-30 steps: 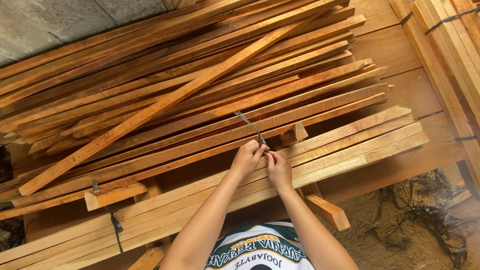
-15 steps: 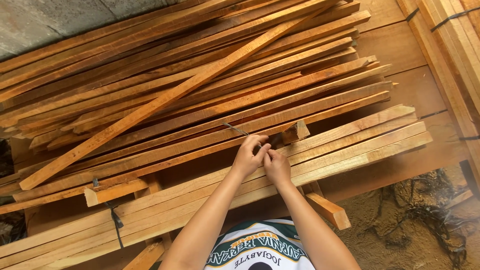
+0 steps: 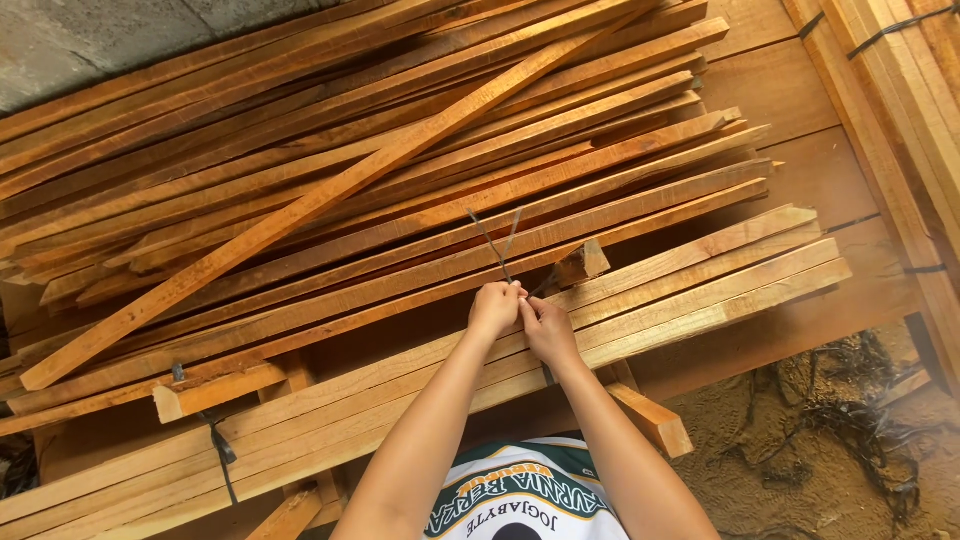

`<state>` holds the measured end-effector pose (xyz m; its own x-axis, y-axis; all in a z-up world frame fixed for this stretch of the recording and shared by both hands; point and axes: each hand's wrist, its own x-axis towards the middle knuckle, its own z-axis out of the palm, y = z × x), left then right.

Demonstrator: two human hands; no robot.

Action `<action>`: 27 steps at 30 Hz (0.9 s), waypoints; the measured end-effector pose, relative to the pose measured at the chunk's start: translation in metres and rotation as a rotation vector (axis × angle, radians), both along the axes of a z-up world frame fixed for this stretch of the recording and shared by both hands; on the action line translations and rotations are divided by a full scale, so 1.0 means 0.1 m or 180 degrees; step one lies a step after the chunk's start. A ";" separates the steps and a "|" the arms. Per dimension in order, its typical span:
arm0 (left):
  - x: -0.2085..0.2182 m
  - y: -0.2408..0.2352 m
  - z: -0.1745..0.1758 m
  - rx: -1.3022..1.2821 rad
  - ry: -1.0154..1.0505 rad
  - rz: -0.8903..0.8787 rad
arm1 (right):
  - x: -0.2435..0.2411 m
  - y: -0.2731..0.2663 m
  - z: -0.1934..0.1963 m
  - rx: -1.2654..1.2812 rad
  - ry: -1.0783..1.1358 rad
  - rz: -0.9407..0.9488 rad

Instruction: The person ties a bundle of wooden planks together using a black strap, wrapping it around the wood and securing it with a knot. They then lift the bundle and place it onto a larger stack of similar planks.

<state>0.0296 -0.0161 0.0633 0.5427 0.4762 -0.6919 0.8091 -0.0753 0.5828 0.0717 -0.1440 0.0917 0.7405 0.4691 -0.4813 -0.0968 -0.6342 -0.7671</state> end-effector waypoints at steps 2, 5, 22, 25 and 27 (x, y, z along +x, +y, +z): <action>-0.01 -0.02 -0.13 -0.0031 -0.0176 0.0149 | 0.02 0.01 -0.09 0.0219 0.0318 -0.0328; -0.06 -0.02 -0.15 -0.0120 -0.0505 0.0425 | 0.05 0.04 -0.07 0.0482 0.0761 -0.0781; -0.31 0.18 -0.03 -0.0621 -0.1105 -0.0008 | 0.00 0.03 -0.11 0.0458 0.0863 -0.1150; -0.32 0.21 -0.10 -0.0574 -0.1064 -0.0079 | -0.12 -0.07 -0.15 0.0674 0.0326 -0.0788; -0.34 0.22 -0.06 -0.0653 -0.1055 -0.0089 | -0.14 -0.08 0.05 0.0673 -0.1177 0.0203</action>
<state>-0.0041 0.0057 0.0571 0.7636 0.3280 -0.5562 0.5737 0.0508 0.8175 0.0573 -0.1525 0.0964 0.8113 0.5795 -0.0772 0.2435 -0.4550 -0.8566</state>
